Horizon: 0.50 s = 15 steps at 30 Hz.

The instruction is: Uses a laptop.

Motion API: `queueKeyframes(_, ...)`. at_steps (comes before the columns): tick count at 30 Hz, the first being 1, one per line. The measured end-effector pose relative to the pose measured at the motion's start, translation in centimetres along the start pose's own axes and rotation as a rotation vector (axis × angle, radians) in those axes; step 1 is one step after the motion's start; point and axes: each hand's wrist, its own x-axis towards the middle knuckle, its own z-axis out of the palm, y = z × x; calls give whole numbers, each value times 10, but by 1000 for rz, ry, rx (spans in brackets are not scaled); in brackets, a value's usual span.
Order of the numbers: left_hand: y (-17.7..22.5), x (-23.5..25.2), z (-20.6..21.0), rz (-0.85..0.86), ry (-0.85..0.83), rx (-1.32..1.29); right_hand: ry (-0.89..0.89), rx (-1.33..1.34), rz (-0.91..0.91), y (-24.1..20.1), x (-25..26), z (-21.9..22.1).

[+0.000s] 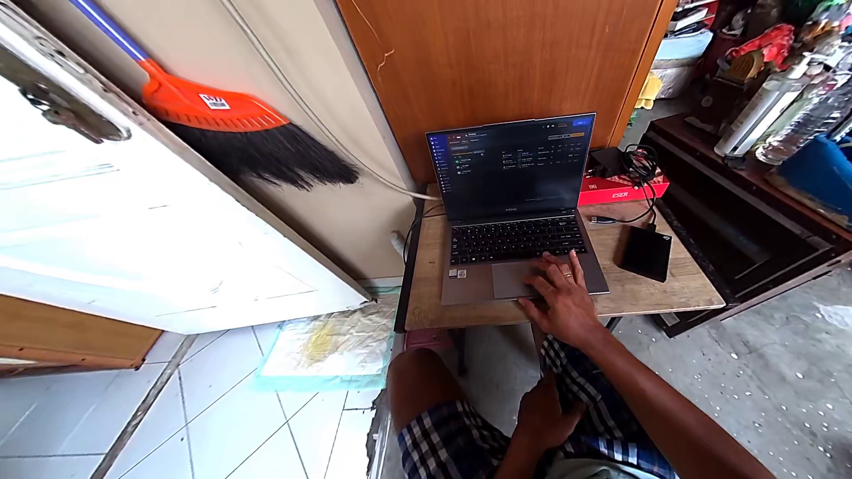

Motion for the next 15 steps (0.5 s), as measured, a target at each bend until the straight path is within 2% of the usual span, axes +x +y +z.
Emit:
queueKeyframes(6, 0, 0, 0, -2, 2, -6, 93, 32, 5, 2, -2, 4)
queueKeyframes(15, 0, 0, 0, -7, 3, 1, 69, 14, -6, 3, -2, 5)
